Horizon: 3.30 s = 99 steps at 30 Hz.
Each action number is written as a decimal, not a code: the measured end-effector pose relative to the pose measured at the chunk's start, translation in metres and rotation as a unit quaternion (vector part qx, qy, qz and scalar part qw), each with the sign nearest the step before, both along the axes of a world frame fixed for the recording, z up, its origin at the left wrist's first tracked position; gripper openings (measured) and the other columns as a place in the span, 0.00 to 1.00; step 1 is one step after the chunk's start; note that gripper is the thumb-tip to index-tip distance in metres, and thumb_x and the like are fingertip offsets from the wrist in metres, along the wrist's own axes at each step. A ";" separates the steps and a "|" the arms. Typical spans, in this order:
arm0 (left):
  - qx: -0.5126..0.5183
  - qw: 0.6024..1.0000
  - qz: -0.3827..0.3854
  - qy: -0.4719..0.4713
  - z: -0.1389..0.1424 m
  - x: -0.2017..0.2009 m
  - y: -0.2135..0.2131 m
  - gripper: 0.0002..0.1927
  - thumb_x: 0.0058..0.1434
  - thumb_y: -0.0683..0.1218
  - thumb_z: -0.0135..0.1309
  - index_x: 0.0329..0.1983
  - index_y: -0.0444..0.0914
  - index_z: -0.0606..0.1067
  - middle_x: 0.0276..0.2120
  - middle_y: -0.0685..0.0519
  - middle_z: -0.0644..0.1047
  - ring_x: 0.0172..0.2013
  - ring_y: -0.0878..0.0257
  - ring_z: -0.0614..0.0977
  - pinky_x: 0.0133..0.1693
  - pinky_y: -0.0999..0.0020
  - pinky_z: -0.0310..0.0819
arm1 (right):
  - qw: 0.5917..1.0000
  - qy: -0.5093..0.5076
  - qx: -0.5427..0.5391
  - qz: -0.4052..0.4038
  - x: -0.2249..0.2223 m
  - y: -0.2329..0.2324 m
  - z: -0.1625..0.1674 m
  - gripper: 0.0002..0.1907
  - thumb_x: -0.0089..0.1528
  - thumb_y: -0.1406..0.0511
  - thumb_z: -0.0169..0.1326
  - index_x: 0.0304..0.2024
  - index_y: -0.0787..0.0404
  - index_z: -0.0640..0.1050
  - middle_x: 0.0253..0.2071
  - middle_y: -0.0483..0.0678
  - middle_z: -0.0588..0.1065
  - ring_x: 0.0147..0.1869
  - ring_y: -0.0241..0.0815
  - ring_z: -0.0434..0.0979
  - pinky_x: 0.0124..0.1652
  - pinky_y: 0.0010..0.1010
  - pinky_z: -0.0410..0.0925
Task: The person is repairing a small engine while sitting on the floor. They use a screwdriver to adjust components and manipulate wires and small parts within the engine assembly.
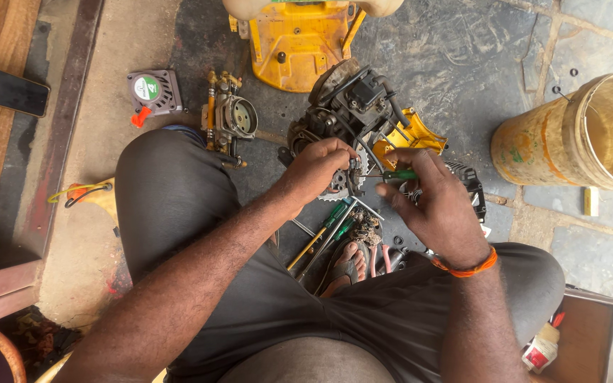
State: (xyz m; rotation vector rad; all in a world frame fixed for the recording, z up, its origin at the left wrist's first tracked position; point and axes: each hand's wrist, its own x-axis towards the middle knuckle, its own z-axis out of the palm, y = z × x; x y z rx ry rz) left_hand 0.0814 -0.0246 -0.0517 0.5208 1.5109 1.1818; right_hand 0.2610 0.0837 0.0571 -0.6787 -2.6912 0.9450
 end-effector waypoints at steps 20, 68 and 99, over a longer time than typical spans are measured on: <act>-0.006 1.000 -0.008 0.015 0.000 0.000 -0.002 0.17 0.63 0.50 0.45 0.49 0.40 0.78 0.31 0.55 0.73 0.26 0.71 0.71 0.28 0.74 0.69 | 0.994 0.079 -0.010 0.073 0.000 0.002 0.001 0.13 0.66 0.61 0.59 0.48 0.61 0.77 0.39 0.53 0.78 0.40 0.49 0.82 0.37 0.37 0.74; -0.018 1.000 -0.004 0.020 -0.001 -0.002 -0.002 0.17 0.62 0.51 0.44 0.48 0.42 0.77 0.32 0.58 0.74 0.31 0.72 0.75 0.33 0.71 0.75 | 0.990 -0.128 0.037 -0.050 -0.001 -0.001 -0.002 0.11 0.65 0.62 0.61 0.48 0.58 0.80 0.41 0.51 0.81 0.44 0.46 0.84 0.45 0.37 0.74; -0.020 1.000 -0.005 0.020 -0.001 -0.003 -0.003 0.16 0.63 0.51 0.45 0.48 0.41 0.77 0.34 0.58 0.75 0.35 0.72 0.77 0.35 0.72 0.77 | 0.993 -0.085 -0.067 -0.047 0.003 0.003 -0.006 0.13 0.64 0.66 0.63 0.50 0.60 0.78 0.42 0.48 0.82 0.39 0.41 0.82 0.40 0.34 0.72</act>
